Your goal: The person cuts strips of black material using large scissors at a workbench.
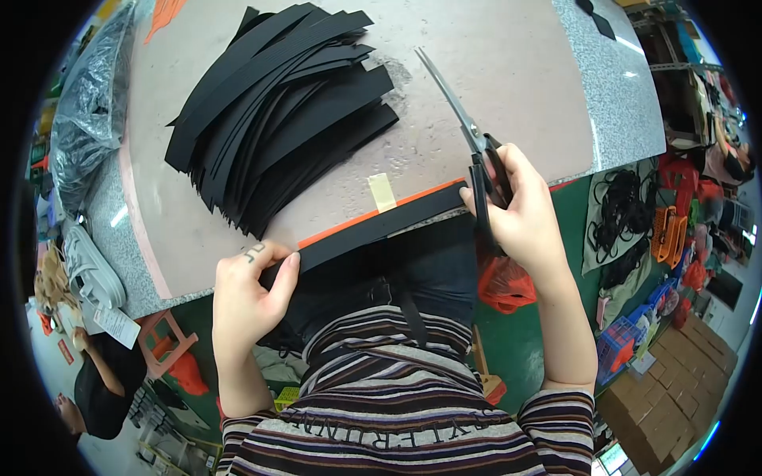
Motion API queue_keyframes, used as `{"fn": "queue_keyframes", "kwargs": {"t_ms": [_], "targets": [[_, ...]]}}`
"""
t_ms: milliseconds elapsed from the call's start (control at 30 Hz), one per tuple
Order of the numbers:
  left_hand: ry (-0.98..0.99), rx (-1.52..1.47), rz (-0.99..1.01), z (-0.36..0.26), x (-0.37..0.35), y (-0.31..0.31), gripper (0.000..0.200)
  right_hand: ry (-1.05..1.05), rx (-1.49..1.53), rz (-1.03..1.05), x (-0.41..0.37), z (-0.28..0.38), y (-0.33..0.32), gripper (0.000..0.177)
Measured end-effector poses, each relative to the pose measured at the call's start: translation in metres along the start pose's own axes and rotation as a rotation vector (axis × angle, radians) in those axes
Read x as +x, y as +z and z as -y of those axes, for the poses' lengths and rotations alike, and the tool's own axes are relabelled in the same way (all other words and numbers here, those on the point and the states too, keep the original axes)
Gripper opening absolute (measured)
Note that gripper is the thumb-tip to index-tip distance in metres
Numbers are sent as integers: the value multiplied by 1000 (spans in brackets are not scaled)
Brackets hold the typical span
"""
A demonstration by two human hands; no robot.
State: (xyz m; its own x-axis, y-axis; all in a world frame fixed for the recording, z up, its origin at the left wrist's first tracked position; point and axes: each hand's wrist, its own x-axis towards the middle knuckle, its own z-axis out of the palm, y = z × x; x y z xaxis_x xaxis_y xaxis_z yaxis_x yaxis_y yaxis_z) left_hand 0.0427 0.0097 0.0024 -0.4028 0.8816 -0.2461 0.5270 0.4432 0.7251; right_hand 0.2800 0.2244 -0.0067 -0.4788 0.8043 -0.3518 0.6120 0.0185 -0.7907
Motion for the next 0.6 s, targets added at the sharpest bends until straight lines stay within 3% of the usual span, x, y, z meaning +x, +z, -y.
{"fn": "queue_keyframes", "kwargs": {"t_ms": [433, 500, 600], "targets": [[-72, -6, -11, -1, 7, 3, 12, -6, 50, 6, 0, 0, 0, 26], [86, -123, -141, -3, 3, -6, 9, -7, 128, 1, 3, 10, -2, 24], [260, -185, -410, -4, 2, -34, 3, -208, 80, -155, 19, 67, -8, 20]]}}
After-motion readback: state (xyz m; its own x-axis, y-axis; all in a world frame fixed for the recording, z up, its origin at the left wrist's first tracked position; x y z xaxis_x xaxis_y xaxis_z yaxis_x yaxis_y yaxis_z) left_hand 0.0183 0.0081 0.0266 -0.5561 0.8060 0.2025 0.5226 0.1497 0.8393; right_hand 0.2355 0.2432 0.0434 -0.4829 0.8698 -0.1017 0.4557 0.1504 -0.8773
